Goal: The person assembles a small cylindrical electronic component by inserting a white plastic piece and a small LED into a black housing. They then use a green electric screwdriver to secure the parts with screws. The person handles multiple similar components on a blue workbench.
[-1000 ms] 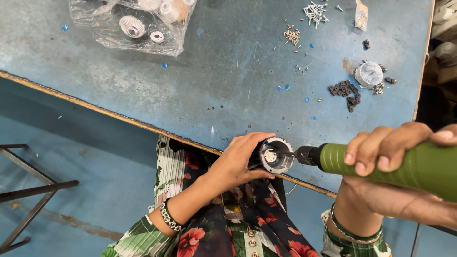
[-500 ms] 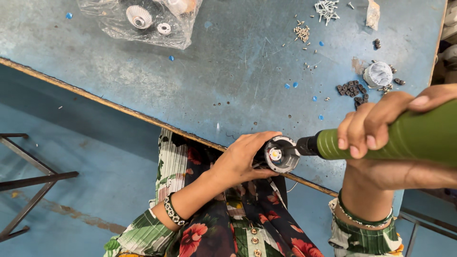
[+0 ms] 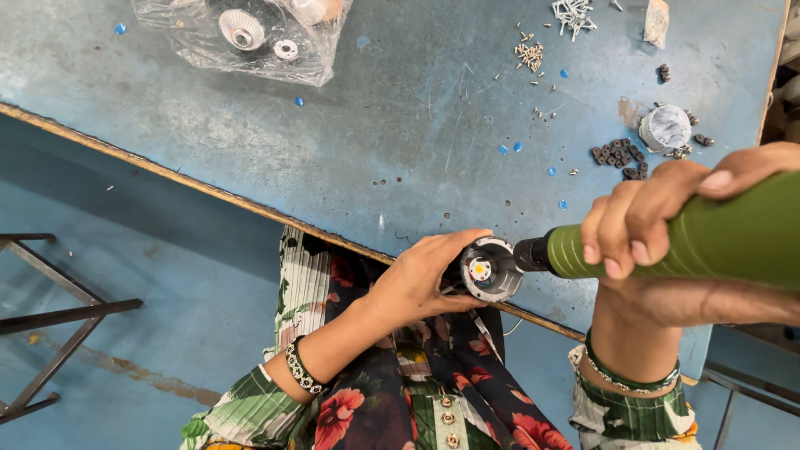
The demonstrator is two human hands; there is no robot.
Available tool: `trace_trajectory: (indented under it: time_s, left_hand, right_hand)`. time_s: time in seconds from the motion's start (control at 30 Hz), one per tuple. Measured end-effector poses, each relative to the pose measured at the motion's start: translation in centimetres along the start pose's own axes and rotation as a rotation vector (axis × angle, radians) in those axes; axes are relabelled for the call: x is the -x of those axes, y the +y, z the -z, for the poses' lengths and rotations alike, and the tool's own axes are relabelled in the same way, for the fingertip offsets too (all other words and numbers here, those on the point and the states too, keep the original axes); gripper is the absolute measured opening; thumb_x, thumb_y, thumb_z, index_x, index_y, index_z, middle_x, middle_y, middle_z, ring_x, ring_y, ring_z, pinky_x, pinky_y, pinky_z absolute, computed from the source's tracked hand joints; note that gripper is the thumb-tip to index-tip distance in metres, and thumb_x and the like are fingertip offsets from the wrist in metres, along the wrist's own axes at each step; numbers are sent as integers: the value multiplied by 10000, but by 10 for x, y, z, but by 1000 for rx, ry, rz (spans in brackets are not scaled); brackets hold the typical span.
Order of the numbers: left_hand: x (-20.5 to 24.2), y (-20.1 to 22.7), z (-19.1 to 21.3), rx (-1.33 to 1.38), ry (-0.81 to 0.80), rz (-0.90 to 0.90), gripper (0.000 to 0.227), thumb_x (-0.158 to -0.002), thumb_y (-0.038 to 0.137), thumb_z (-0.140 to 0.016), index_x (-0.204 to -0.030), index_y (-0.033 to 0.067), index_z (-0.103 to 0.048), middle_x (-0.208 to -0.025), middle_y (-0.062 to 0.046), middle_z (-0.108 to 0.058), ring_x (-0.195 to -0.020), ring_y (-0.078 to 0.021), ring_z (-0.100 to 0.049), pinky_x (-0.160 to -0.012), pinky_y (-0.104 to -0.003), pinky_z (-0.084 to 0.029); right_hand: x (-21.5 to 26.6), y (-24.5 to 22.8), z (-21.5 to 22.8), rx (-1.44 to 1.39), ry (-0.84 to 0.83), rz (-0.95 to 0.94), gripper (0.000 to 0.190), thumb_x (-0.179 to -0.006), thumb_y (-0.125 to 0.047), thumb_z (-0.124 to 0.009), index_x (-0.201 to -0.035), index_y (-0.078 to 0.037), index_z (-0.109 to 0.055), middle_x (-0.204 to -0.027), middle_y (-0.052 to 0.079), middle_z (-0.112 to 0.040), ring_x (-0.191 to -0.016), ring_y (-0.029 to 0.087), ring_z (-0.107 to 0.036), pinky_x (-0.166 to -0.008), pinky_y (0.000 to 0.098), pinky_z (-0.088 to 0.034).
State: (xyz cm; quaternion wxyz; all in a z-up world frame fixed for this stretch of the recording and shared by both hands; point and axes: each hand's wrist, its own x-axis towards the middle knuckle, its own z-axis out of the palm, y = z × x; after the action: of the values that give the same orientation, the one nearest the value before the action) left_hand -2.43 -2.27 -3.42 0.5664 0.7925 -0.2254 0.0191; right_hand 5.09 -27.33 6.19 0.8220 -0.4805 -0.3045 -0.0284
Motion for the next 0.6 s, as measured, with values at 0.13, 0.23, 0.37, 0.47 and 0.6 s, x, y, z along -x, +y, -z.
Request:
trace_trajectory:
  time_s: [0.13, 0.23, 0.37, 0.47, 0.6]
  left_hand:
    - [0, 1, 1, -9, -7, -7, 890, -734, 251, -905, -1496, 139, -460, -1381, -118, -638, -1252, -356, -614, -1066, -417, -503]
    - [1, 0, 3, -19, -29, -11, 894, -736, 248, -903, -1498, 129, -452, -1372, -123, -636, -1255, -363, -607, -1073, -423, -491]
    - [3, -3, 1, -10, -23, -23, 909, -724, 242, -899, -1506, 124, -449, -1362, -124, -641, -1248, -360, -612, -1077, -417, -486]
    - [2, -5, -2, -7, 29, -76, 891, -736, 253, -903, -1497, 136, -453, -1362, -115, -651, -1267, -344, -624, -1093, -409, -487]
    - [4, -5, 12, -7, -17, -47, 876, -747, 262, -916, -1491, 129, -473, -1329, -114, -670, -1236, -332, -637, -1072, -415, -494]
  right_hand:
    - [3, -2, 6, -13, -96, -52, 974, -789, -925, -446, -1292, -92, -474, -758, 94, -561, -559, 216, -565, -531, 430, -520]
    - [-1, -1, 14, -1, -155, -79, 925, -797, -861, -471, -1322, -100, -469, -814, 88, -567, -578, 219, -582, -555, 437, -531]
    - [-25, -1, 27, -182, -505, -163, 821, -897, -735, -574, -1408, -101, -468, -920, 122, -625, -707, 271, -633, -685, 469, -567]
    - [-26, -2, 18, -211, -524, -192, 801, -898, -717, -553, -1344, -56, -474, -890, 141, -641, -710, 279, -622, -653, 464, -563]
    - [-28, 21, -24, -166, -339, -140, 827, -854, -785, -527, -1210, -38, -516, -760, 131, -634, -577, 228, -598, -517, 396, -542]
